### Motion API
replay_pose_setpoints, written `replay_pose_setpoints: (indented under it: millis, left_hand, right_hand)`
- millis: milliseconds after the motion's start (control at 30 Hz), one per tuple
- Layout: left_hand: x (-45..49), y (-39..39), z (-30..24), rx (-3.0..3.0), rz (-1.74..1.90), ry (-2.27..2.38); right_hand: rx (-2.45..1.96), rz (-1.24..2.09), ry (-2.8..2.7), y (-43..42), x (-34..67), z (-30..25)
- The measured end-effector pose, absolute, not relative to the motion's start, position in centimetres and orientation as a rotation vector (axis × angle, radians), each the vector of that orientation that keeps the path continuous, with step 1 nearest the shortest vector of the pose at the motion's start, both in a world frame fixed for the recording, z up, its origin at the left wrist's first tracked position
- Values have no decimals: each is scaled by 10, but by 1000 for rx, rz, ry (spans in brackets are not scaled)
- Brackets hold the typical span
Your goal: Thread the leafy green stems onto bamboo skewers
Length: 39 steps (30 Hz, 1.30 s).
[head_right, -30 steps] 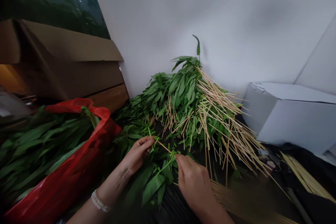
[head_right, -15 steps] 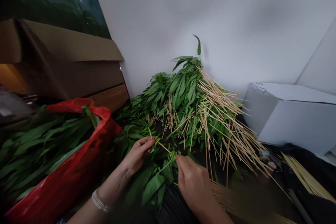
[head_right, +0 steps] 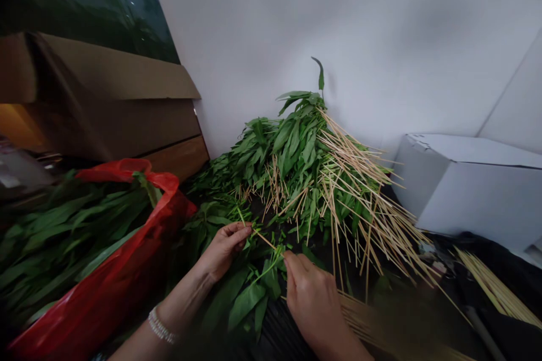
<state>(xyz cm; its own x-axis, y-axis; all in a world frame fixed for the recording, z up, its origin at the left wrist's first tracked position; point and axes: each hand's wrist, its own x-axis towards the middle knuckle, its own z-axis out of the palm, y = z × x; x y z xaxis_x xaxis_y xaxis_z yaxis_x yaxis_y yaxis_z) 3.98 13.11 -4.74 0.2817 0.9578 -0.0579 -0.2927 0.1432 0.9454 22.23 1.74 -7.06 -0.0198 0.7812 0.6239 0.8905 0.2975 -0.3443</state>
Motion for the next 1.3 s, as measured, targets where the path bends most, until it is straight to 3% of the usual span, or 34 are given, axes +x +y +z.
replay_pose_setpoints:
  millis: [533,1300]
  left_hand:
    - [54,115,-55,1124,814,784]
    - [41,128,-43,982,1030,710]
  right_hand:
    - [-1483,-214,-1844,18,218,-74]
    - [-1409,-234,-1818,17,226,-63]
